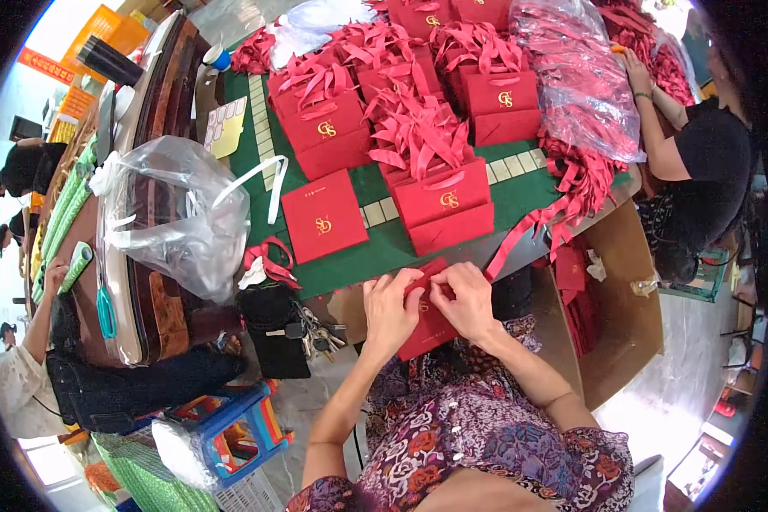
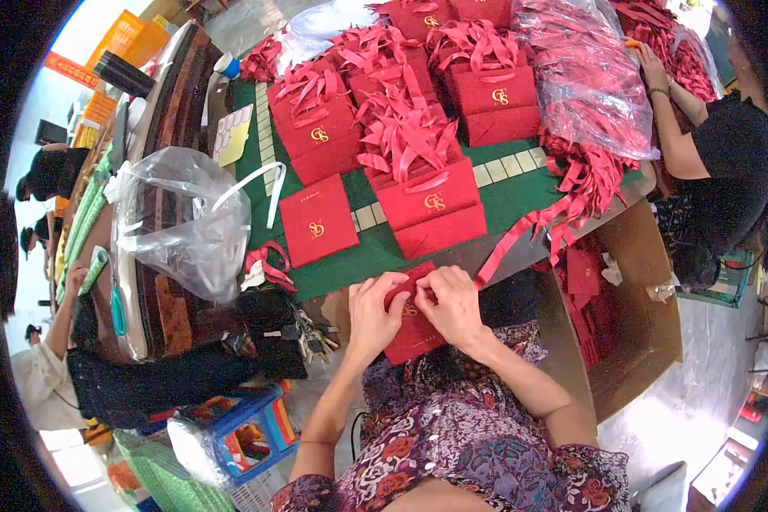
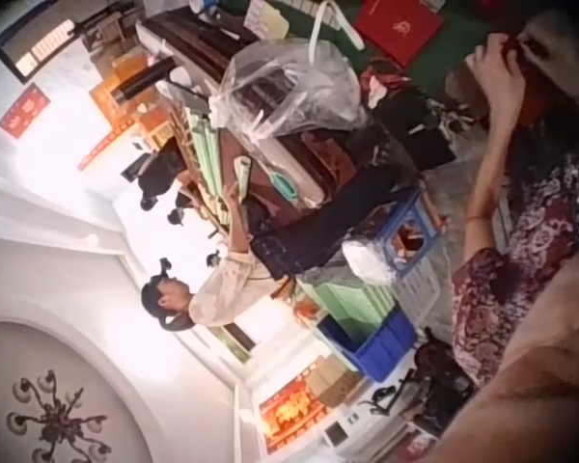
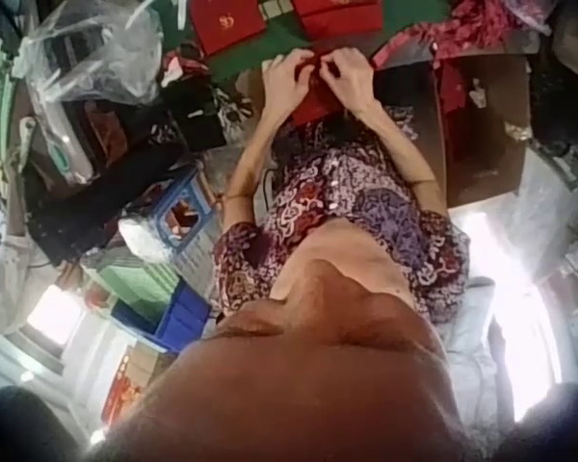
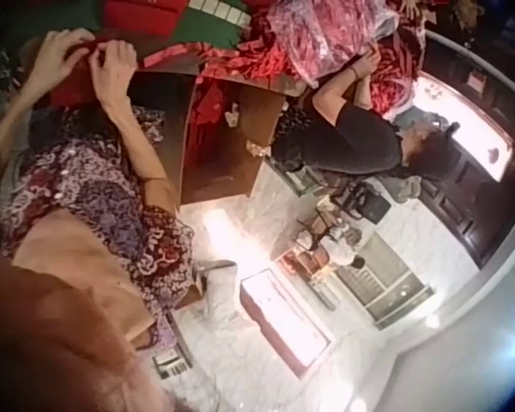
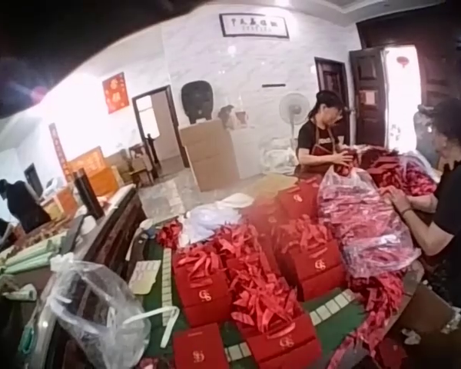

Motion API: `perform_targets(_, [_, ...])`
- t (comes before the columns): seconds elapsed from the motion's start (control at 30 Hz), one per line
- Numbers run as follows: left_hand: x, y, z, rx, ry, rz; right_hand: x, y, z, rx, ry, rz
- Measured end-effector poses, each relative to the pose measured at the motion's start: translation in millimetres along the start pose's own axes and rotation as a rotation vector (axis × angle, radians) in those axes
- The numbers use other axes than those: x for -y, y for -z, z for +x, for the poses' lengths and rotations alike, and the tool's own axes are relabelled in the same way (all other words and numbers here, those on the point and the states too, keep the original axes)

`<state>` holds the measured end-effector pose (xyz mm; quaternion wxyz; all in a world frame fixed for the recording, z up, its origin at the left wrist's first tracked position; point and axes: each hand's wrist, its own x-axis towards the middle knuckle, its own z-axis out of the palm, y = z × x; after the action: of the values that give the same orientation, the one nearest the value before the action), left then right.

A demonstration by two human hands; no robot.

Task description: The person attaches ribbon handles to gift bags one by one by hand, then gathers and stacks the completed bags together.

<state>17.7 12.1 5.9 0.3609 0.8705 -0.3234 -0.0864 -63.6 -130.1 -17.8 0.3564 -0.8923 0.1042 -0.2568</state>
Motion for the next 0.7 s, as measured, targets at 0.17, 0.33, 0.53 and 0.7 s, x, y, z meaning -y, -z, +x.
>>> perform_targets(0.17, [-4,-8,-2,0.010,-0.013,-0.086,4,-1,0,-0.031,-0.048,-0.029])
perform_targets(0.33, [-3,-11,-3,-0.009,0.020,-0.086,6,10,3,0.053,-0.045,0.019])
perform_targets(0.53, [-2,-18,3,-0.061,0.065,-0.117,20,40,8,0.292,-0.020,0.049])
perform_targets(0.7, [-13,-12,1,-0.126,-0.096,-0.070,13,65,26,0.175,-0.048,0.044])
